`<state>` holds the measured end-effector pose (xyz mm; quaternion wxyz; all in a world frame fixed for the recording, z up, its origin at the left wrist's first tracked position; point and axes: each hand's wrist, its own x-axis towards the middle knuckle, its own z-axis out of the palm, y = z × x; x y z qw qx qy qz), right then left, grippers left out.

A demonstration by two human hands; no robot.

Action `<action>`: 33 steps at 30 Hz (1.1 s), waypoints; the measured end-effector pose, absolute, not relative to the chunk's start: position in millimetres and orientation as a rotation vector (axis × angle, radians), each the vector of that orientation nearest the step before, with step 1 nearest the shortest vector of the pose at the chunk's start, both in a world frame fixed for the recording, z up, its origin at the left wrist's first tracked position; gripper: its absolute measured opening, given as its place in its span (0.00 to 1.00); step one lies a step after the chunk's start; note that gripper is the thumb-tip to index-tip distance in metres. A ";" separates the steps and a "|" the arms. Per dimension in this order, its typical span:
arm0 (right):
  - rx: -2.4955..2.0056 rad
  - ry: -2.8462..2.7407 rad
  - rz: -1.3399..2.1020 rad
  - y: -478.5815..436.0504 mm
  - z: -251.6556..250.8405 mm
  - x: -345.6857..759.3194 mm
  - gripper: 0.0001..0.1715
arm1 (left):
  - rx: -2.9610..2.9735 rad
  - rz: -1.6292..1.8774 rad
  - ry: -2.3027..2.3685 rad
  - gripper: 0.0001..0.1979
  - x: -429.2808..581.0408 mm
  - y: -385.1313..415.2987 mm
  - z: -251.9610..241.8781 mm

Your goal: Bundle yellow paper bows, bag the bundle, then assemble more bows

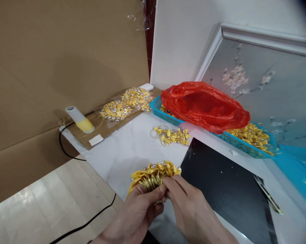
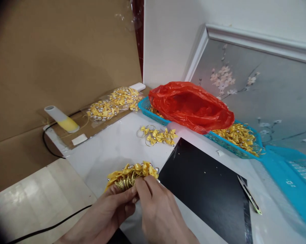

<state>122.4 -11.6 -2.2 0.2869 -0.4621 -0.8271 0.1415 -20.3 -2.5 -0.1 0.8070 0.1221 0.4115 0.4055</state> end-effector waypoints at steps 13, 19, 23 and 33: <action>-1.600 -1.825 0.661 79.6 -5.4 140.5 0.12 | 0.057 0.996 0.996 0.06 -37.0 -3.2 5.5; -1.631 -1.902 0.645 97.3 -32.8 125.5 0.10 | 0.041 1.053 0.974 0.06 -46.6 -2.7 4.0; -1.629 -1.867 0.635 79.3 -19.8 139.2 0.12 | 0.034 1.052 0.963 0.06 -48.3 -0.1 3.8; -1.597 -1.687 0.608 26.3 14.2 186.1 0.14 | 0.096 0.924 0.918 0.06 -27.8 -1.1 7.2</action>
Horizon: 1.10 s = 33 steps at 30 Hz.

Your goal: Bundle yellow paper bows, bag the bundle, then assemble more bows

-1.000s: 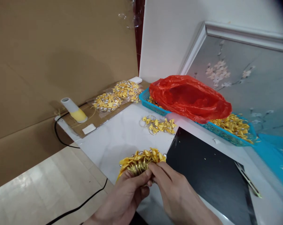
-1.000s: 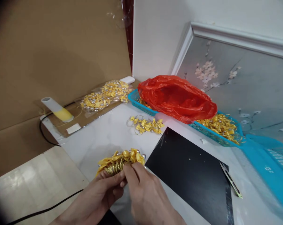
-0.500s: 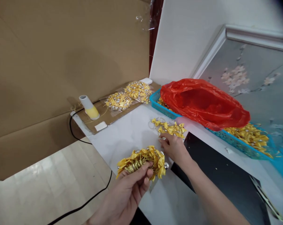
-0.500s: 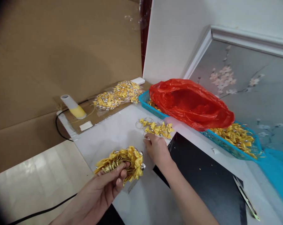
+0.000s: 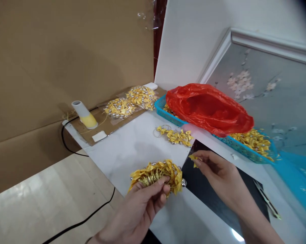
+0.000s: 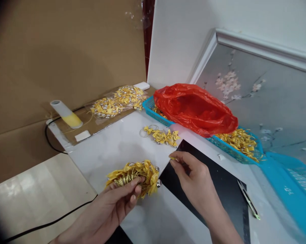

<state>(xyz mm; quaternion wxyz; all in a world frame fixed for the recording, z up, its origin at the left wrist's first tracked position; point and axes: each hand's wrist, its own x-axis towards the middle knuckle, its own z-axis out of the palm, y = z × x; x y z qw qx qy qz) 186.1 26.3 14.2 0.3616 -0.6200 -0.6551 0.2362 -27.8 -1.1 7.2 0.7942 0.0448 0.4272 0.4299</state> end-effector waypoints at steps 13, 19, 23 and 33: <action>-1.270 -1.944 0.463 -7.1 29.9 146.8 0.13 | 0.122 0.846 0.880 0.04 -13.5 -8.3 5.4; -1.445 -1.706 0.252 6.2 37.9 168.1 0.08 | 0.106 0.847 0.891 0.05 -13.7 -7.8 6.6; -1.219 -1.933 0.202 -0.3 25.5 154.2 0.13 | 0.102 0.858 0.862 0.04 -12.8 -8.3 3.4; -1.146 -2.090 0.235 -11.1 -3.5 146.6 0.23 | 0.115 0.853 0.825 0.06 -9.7 -2.2 3.4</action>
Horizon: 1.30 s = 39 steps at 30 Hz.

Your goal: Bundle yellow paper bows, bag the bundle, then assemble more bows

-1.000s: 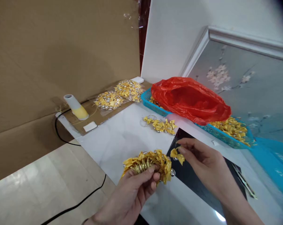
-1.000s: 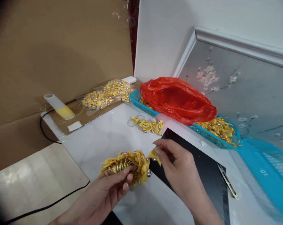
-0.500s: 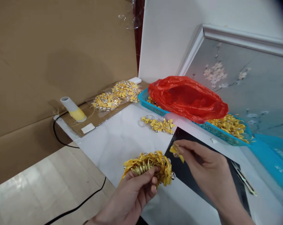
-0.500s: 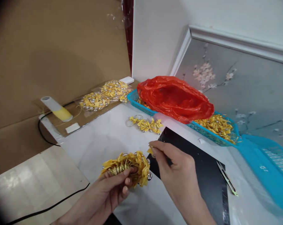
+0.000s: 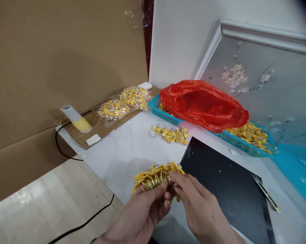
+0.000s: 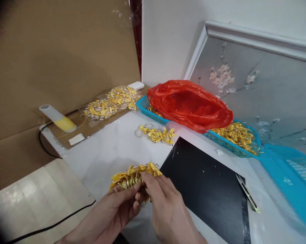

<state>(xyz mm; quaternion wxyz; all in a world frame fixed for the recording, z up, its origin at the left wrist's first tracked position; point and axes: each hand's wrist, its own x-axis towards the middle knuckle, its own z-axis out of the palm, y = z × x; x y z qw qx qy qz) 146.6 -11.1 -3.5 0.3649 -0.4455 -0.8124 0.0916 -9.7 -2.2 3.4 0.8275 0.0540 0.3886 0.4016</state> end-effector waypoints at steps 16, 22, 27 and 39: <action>-1.083 -2.276 0.476 1.3 27.9 147.3 0.20 | 0.083 0.843 0.829 0.05 -14.3 -3.6 1.2; -1.551 -1.831 0.470 72.5 21.9 171.3 0.13 | -0.016 0.872 0.903 0.03 -24.0 -3.4 5.2; -1.650 -1.846 0.377 131.6 -4.2 164.5 0.13 | -0.017 0.902 0.890 0.06 -32.1 -1.8 4.0; -1.545 -1.878 0.647 100.5 18.2 169.0 0.15 | -0.040 0.941 0.879 0.06 -38.8 1.3 -0.3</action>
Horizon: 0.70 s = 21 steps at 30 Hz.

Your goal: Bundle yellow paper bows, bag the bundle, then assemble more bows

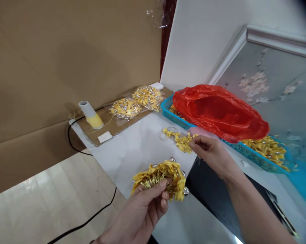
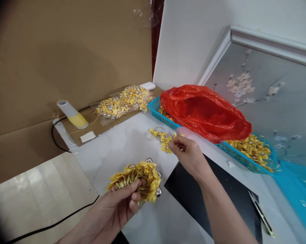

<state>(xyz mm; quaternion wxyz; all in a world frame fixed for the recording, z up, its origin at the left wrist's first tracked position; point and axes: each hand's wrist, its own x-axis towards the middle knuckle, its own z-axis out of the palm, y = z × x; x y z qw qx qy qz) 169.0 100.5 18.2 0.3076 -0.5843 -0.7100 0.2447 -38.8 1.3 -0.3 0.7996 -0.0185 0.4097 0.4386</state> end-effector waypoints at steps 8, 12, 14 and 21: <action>-1.320 -2.365 0.350 37.3 53.7 188.3 0.16 | 0.014 0.947 0.894 0.03 -31.3 3.3 2.7; -1.079 -2.575 0.349 25.1 61.5 177.4 0.19 | 0.089 0.894 0.884 0.04 -26.4 1.6 2.2; -0.991 -2.599 0.388 25.7 60.5 169.1 0.16 | 0.116 0.869 0.856 0.05 -24.2 -0.5 2.2; -0.887 -2.575 0.415 30.4 41.8 152.5 0.15 | 0.162 0.827 0.830 0.06 -21.8 -7.8 5.7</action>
